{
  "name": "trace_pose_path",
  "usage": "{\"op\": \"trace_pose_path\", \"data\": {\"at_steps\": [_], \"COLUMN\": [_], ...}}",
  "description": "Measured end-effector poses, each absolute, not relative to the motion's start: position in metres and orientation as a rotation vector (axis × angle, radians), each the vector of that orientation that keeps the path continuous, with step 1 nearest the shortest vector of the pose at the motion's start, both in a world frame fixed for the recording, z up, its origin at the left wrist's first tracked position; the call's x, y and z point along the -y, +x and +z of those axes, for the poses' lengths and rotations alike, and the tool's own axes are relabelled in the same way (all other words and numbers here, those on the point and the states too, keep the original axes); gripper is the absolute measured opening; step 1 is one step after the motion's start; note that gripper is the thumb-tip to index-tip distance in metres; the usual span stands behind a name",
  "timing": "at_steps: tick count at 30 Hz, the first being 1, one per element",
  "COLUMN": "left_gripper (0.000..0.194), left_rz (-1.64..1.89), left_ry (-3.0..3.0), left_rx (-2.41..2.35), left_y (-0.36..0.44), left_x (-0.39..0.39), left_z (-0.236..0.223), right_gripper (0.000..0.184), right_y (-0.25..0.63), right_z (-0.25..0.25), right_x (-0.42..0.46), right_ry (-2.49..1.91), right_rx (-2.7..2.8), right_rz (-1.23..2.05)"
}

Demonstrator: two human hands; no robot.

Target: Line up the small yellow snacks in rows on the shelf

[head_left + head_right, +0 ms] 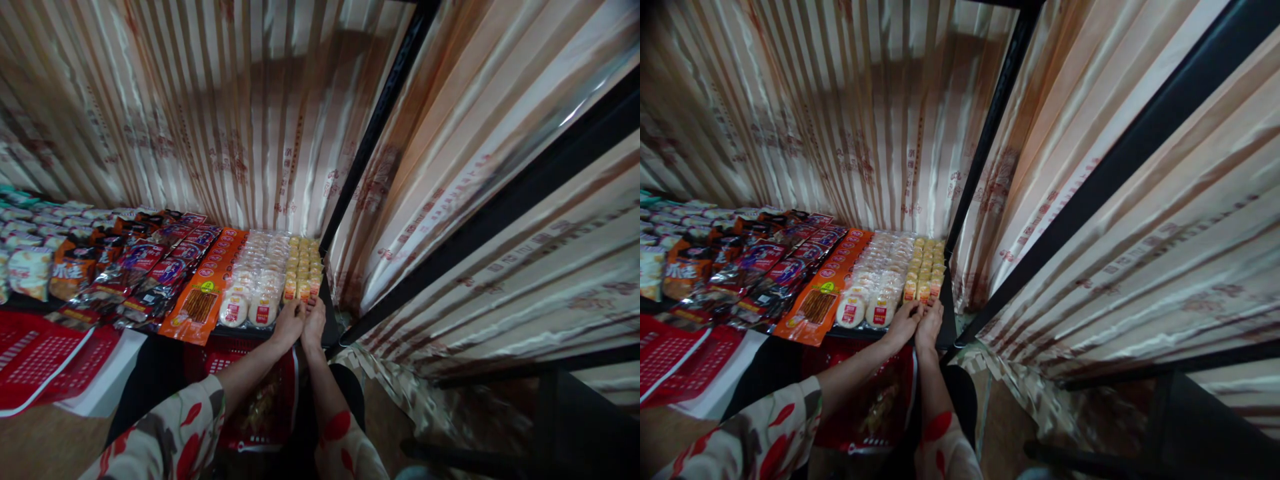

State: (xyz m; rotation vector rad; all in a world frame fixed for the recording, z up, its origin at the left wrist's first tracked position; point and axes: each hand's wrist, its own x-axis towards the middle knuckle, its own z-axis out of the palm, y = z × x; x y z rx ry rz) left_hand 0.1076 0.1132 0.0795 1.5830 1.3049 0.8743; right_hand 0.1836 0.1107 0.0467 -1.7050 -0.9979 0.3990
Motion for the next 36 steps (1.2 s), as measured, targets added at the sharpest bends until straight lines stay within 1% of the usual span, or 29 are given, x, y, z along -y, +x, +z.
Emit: {"op": "trace_pose_path", "data": {"at_steps": [7,13,19,24,29,32,36], "left_gripper": [0.024,0.027,0.025,0.032,0.027,0.024,0.025], "left_rz": [0.925,0.890,0.992,1.035,0.999,0.911,0.619], "left_ry": [1.668,1.659,1.703,1.750,1.790,1.811,1.729], "left_rx": [-1.320,-1.331,-1.339,-1.316,-1.252,-1.262,-1.433], "left_y": [0.108,0.108,0.098,0.081,0.059,0.044,0.025], "left_x": [-0.113,-0.115,-0.098,-0.078,-0.051,-0.036,-0.024], "left_z": [0.076,0.069,0.073,0.067,0.054,0.033,-0.001], "right_gripper": [0.021,0.021,0.024,0.023,0.024,0.027,0.028], "right_y": [0.182,0.182,0.179,0.164,0.144,0.132,0.118], "right_z": [0.043,0.037,0.033,0.038,0.028,0.010,-0.018], "right_x": [-0.109,-0.108,-0.098,-0.078,-0.045,-0.024,-0.009], "right_ry": [-1.676,-1.655,-1.667,-1.656,-1.627,-1.670,-1.943], "right_rx": [1.028,1.062,1.058,1.097,1.157,1.249,1.406], "right_rz": [0.392,0.370,0.336,0.246,0.184,0.285,0.641]}}
